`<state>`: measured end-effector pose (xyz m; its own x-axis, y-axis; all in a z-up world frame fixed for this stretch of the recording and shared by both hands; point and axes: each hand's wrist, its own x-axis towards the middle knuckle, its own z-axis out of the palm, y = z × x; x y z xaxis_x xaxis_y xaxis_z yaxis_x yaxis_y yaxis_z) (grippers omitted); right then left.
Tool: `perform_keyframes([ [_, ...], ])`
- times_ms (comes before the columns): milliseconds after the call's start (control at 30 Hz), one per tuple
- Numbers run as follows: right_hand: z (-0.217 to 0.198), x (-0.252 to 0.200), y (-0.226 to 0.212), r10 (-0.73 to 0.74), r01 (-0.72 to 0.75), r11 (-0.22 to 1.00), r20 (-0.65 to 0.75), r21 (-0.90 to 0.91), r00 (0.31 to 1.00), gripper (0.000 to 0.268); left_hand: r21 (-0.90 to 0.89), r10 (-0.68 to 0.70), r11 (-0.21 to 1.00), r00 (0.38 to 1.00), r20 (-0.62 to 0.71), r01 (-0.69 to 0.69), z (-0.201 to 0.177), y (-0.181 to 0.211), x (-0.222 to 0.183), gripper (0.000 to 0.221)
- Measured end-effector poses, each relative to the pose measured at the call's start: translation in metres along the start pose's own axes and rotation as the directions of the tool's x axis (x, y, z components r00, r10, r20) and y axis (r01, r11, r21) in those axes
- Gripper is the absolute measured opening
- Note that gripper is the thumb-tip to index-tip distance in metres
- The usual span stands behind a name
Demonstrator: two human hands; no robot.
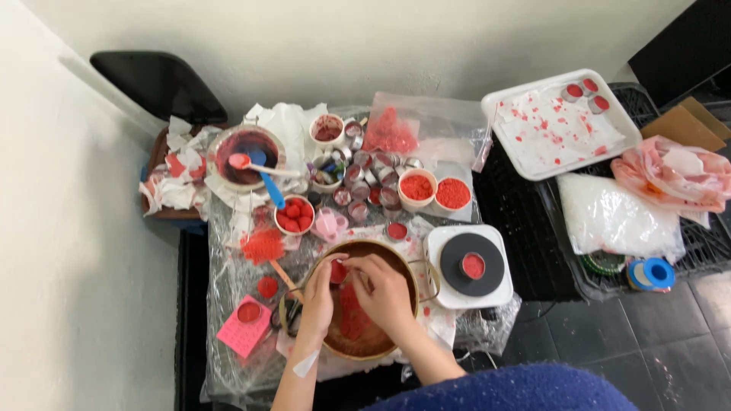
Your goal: Filling small metal containers with chunks of red wax at a craft workstation.
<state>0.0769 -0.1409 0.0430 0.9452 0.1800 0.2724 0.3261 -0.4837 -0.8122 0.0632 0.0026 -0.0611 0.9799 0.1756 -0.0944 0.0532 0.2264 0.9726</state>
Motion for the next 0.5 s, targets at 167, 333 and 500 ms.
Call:
perform_keyframes([
  [167,0.008,0.022,0.006,-0.055,0.055,0.998,0.014,-0.013,0.998,0.021,0.03,-0.045,0.998,0.997,-0.067,0.047,-0.013,-0.022,0.021,0.044],
  [333,0.008,0.034,0.015,-0.032,0.029,0.998,0.059,0.048,0.998,0.026,-0.012,-0.327,0.945,0.941,-0.087,0.327,-0.016,-0.038,0.024,0.044],
  [500,0.015,0.042,0.024,0.143,-0.151,0.988,0.155,0.039,0.977,0.022,-0.142,-0.369,0.92,0.929,0.006,0.366,-0.006,-0.007,0.029,0.042],
])
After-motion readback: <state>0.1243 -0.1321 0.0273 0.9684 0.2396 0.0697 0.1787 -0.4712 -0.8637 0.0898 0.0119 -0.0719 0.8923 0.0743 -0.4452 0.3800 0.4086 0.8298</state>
